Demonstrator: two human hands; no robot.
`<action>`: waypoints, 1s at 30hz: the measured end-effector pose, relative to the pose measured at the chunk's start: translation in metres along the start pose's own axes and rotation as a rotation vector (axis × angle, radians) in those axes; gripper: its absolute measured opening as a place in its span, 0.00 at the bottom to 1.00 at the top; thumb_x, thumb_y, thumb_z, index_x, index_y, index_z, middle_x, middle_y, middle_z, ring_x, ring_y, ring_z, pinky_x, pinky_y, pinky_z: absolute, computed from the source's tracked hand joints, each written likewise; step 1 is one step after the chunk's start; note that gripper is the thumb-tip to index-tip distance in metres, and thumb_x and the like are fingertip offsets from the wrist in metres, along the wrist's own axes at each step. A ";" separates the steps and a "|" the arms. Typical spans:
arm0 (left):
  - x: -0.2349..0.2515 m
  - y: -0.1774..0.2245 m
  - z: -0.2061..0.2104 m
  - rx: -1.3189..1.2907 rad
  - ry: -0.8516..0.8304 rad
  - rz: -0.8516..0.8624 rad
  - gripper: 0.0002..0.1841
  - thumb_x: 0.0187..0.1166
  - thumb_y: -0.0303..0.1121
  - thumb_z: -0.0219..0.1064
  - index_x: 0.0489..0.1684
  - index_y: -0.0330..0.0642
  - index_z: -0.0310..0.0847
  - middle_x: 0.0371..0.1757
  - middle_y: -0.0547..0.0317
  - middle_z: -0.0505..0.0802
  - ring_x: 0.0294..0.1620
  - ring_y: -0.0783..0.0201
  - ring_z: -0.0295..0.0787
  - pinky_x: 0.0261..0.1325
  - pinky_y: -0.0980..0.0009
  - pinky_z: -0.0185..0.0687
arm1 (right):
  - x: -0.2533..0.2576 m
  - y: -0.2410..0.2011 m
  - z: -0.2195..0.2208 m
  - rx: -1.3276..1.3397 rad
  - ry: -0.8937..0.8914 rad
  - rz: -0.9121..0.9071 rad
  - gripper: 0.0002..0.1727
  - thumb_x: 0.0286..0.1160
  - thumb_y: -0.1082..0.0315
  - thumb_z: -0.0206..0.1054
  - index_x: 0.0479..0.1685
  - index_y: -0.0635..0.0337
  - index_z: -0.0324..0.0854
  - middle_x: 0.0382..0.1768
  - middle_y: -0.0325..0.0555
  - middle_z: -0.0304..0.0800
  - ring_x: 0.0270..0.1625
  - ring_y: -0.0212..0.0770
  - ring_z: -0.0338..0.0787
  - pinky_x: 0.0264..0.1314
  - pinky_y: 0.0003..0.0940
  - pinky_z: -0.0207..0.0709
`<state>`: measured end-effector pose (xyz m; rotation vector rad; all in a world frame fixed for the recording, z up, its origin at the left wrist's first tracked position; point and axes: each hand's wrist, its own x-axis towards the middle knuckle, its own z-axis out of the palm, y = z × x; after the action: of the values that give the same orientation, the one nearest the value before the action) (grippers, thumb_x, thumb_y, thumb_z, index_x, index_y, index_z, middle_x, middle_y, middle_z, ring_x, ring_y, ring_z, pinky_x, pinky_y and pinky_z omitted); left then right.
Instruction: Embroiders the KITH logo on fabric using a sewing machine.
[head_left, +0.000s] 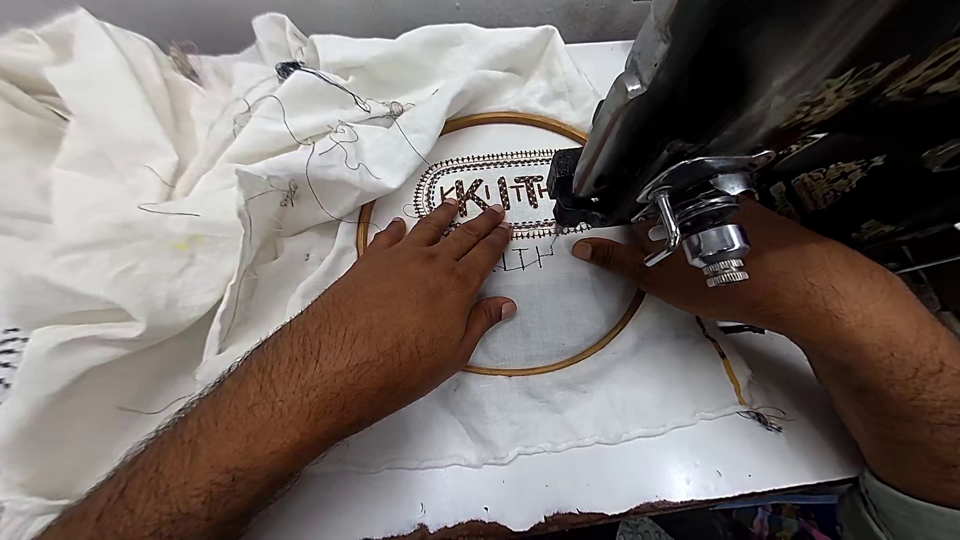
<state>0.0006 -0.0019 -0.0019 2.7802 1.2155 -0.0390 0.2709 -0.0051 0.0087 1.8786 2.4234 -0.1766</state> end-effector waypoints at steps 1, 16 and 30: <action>0.000 0.000 0.000 -0.001 0.001 0.002 0.37 0.89 0.62 0.39 0.92 0.52 0.63 0.93 0.61 0.66 0.94 0.47 0.57 0.84 0.34 0.59 | 0.000 0.000 0.000 0.001 -0.005 0.003 0.41 0.85 0.36 0.54 0.73 0.68 0.79 0.80 0.69 0.72 0.87 0.65 0.69 0.86 0.59 0.61; 0.007 -0.009 0.002 -0.029 0.036 0.006 0.36 0.90 0.61 0.40 0.92 0.51 0.63 0.93 0.60 0.66 0.94 0.47 0.56 0.85 0.34 0.56 | 0.010 0.004 0.001 0.063 -0.024 0.008 0.39 0.86 0.37 0.54 0.73 0.65 0.81 0.78 0.70 0.74 0.86 0.65 0.69 0.85 0.60 0.61; 0.006 -0.006 0.001 -0.007 0.019 -0.010 0.37 0.90 0.62 0.39 0.93 0.52 0.62 0.94 0.62 0.65 0.94 0.47 0.55 0.86 0.34 0.56 | 0.009 0.005 0.001 0.045 -0.013 0.007 0.39 0.86 0.36 0.53 0.69 0.67 0.83 0.75 0.72 0.76 0.83 0.67 0.71 0.84 0.62 0.62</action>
<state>0.0006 0.0062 -0.0039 2.7753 1.2314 -0.0097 0.2738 0.0045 0.0065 1.8973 2.4243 -0.2450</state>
